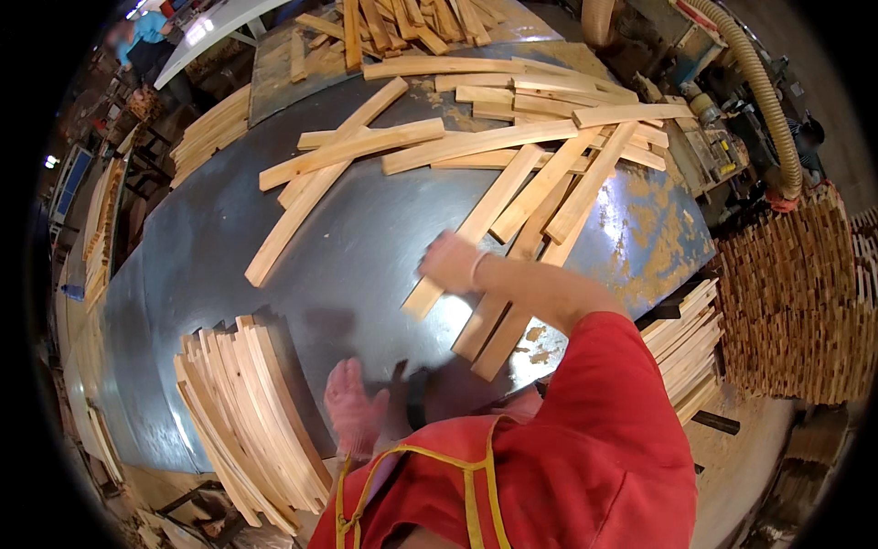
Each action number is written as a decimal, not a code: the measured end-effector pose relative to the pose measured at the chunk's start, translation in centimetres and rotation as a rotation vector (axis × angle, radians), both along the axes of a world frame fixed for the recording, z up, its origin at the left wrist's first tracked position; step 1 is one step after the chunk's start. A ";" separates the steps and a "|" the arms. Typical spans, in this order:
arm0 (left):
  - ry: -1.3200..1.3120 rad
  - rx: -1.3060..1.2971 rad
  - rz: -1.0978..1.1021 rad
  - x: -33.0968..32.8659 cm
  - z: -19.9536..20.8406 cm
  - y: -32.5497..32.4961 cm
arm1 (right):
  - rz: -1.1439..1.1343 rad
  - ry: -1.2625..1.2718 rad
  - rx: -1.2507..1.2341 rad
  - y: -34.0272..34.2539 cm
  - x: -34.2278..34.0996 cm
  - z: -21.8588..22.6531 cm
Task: The person picks up individual wooden planks from a scattered pile on a metal table and stacks them neatly. The person repeatedly picks up planks one by one and adds them to a growing stack, occasionally adjusting the stack's alignment.
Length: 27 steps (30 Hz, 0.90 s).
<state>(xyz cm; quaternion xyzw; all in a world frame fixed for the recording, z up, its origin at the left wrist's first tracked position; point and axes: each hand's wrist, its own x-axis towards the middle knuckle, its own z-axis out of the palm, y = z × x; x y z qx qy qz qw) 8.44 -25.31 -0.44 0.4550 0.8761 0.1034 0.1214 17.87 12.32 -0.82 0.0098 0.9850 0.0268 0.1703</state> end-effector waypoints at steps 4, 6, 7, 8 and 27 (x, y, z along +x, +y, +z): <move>-0.066 -0.081 -0.097 0.7 -0.7 8.4 | 0.005 0.308 -0.368 0.5 -4.3 -1.3; -0.103 -0.212 -0.033 0.4 -1.0 9.0 | -0.221 0.498 -0.376 8.3 -6.0 -0.3; -0.114 -0.284 0.022 0.1 -1.3 8.6 | -0.369 0.414 -0.224 12.5 -6.2 1.5; -0.126 -0.354 0.076 -0.1 -1.5 8.1 | -0.519 0.199 -0.125 16.3 -6.4 2.4; -1.342 0.626 0.791 2.1 -2.2 -7.9 | -1.052 0.209 -1.314 -21.6 -8.3 -6.5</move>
